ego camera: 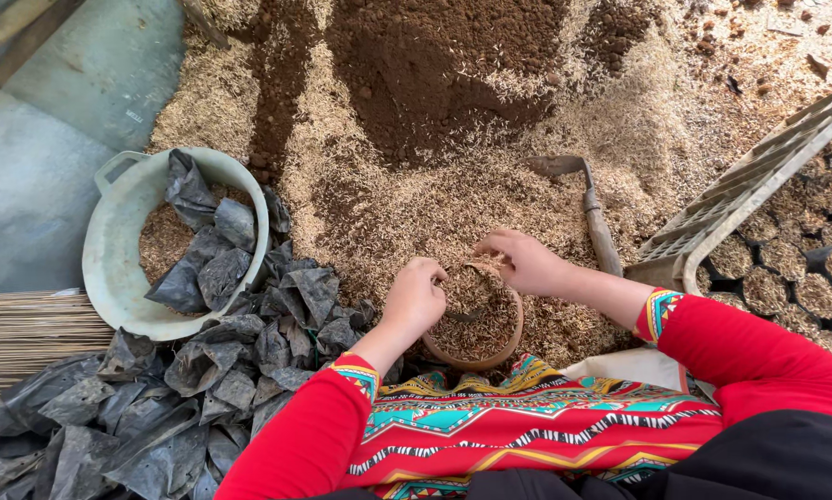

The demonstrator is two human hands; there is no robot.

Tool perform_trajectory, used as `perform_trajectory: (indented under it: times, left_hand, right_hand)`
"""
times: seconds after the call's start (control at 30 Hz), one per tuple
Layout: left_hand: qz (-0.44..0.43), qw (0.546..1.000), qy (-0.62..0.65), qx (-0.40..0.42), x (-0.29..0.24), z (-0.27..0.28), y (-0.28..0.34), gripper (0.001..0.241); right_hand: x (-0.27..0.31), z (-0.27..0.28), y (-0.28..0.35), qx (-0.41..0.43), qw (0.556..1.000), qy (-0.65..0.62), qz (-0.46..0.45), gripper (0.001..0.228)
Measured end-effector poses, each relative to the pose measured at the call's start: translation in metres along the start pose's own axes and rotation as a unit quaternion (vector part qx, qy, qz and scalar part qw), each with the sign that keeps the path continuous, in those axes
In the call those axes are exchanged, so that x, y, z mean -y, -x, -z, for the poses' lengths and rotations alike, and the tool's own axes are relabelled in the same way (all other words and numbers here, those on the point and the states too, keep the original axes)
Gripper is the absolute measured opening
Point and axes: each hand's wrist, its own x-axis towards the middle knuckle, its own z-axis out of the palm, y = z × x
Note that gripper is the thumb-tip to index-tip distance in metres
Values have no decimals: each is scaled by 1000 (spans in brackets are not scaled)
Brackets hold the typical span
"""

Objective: The person scoops a soil and sawdust mixture into small black planting pouches using a bowl and hands, then places the filled pouches into a nearby crate. The person occasionally uses a hoe to mix the substrate before continuing to fill pouches.

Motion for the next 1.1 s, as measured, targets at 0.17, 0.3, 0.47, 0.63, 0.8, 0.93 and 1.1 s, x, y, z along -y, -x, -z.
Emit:
perform_trajectory:
  times: [0.17, 0.3, 0.47, 0.63, 0.8, 0.93, 1.1]
  left_hand:
    - [88, 994, -16, 65, -2, 11, -5, 37]
    - [274, 905, 24, 324, 4, 10, -8, 54]
    - [363, 841, 164, 366, 20, -13, -5, 55]
    - [398, 795, 278, 364, 38, -36, 0, 45]
    - [373, 808, 333, 310, 45, -42, 2, 33]
    - [339, 848, 284, 291, 36, -36, 8, 26]
    - [300, 871, 206, 331, 18, -19, 6, 28]
  right_hand:
    - [-17, -39, 40, -16, 975, 155, 160, 90]
    - [-34, -46, 55, 9, 977, 172, 127, 60]
    - [-21, -13, 28, 12, 1000, 12, -19, 27]
    - [34, 2, 22, -43, 992, 15, 115, 39]
    - [52, -24, 27, -36, 968, 89, 232, 41]
    - [41, -41, 28, -1, 940, 195, 279, 55]
    - [38, -46, 17, -15, 940, 197, 277, 45]
